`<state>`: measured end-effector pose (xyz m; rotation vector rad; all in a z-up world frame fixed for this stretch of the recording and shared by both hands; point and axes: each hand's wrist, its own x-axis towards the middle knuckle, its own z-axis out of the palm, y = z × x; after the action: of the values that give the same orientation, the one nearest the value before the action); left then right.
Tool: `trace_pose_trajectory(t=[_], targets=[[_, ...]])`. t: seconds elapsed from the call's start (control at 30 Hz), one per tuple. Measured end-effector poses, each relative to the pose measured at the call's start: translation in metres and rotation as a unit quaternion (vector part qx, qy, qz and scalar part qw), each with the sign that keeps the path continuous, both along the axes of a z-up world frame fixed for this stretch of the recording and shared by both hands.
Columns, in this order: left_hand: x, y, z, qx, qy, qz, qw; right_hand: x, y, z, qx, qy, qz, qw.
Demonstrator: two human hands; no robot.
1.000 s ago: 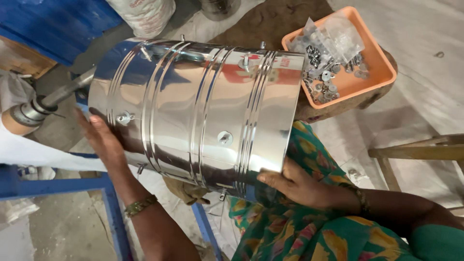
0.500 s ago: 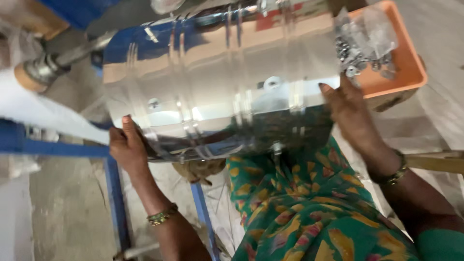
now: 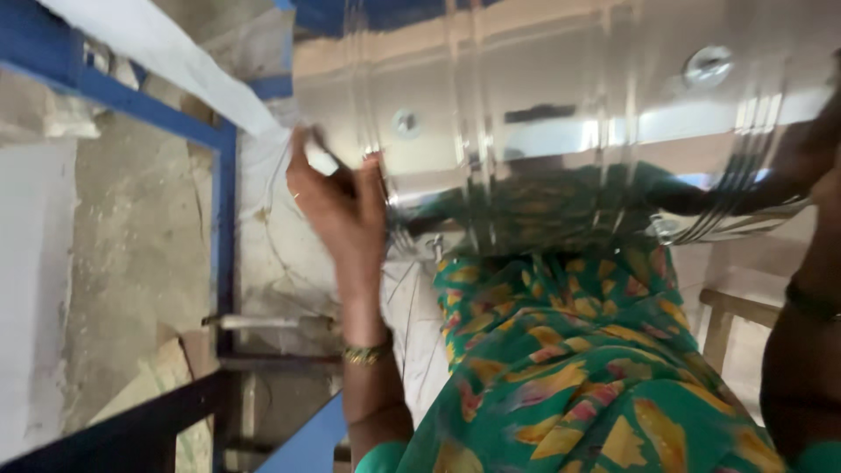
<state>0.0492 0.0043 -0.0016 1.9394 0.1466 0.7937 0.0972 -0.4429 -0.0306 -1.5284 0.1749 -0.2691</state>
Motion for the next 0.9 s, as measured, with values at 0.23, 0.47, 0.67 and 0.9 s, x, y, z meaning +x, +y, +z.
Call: trace_pose_trajectory(t=[0.23, 0.47, 0.67, 0.9], targets=[[0.017, -0.033, 0.014, 0.223, -0.071, 0.066, 0.970, 0.004, -0.008, -0.003, -0.005, 0.039, -0.019, 0.999], [0.027, -0.039, 0.011, 0.161, -0.055, 0.053, 0.984, 0.019, -0.007, -0.006, -0.014, 0.050, -0.007, 0.999], [0.029, -0.016, 0.029, 0.211, -0.010, -0.051, 0.976, 0.025, 0.000, -0.008, -0.026, 0.054, 0.006, 0.998], [0.041, 0.008, 0.003, 0.111, -0.101, -0.059, 0.987, 0.030, -0.006, -0.007, -0.052, 0.051, 0.011, 0.997]])
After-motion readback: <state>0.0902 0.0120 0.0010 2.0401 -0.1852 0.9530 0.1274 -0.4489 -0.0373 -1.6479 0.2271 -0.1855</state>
